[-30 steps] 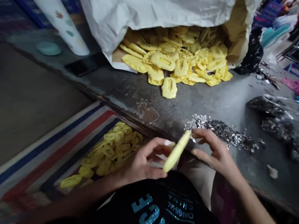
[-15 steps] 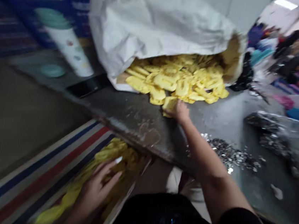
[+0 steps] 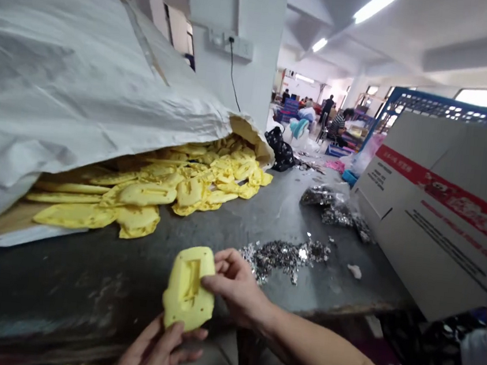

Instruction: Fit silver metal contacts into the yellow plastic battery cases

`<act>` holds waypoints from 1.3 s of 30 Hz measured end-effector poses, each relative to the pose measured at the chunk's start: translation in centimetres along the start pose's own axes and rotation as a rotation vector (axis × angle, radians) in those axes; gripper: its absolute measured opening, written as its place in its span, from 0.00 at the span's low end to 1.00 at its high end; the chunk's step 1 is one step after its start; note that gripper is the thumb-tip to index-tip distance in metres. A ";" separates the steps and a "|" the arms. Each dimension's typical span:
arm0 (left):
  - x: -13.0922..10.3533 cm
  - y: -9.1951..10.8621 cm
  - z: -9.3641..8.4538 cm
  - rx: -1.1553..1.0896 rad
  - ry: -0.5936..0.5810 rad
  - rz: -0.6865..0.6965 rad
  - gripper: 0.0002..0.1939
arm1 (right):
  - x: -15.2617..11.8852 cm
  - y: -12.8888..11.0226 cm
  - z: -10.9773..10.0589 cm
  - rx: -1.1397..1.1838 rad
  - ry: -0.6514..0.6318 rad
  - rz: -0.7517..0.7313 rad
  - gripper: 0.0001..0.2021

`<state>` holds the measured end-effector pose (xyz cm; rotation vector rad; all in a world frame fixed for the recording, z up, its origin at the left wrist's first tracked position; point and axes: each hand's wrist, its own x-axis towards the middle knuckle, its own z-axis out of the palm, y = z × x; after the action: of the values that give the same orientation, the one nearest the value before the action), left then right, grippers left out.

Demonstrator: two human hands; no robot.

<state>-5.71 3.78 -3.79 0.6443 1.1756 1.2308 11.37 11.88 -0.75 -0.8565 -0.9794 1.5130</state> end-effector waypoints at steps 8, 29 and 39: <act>-4.1 -0.9 3.9 -0.019 -0.187 0.002 0.27 | -13.5 -0.5 -6.1 0.239 0.076 0.166 0.28; -3.4 -0.3 4.8 0.020 -0.245 -0.264 0.21 | -12.3 -5.5 -18.9 -1.487 0.272 -0.251 0.06; -2.9 -0.9 5.0 0.000 -0.364 -0.377 0.17 | -14.8 -8.3 -23.3 -1.416 0.386 -0.108 0.04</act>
<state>-0.48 1.86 -2.02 0.5847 0.9368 0.7568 38.00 1.00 -2.26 -1.9085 -1.7206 0.3115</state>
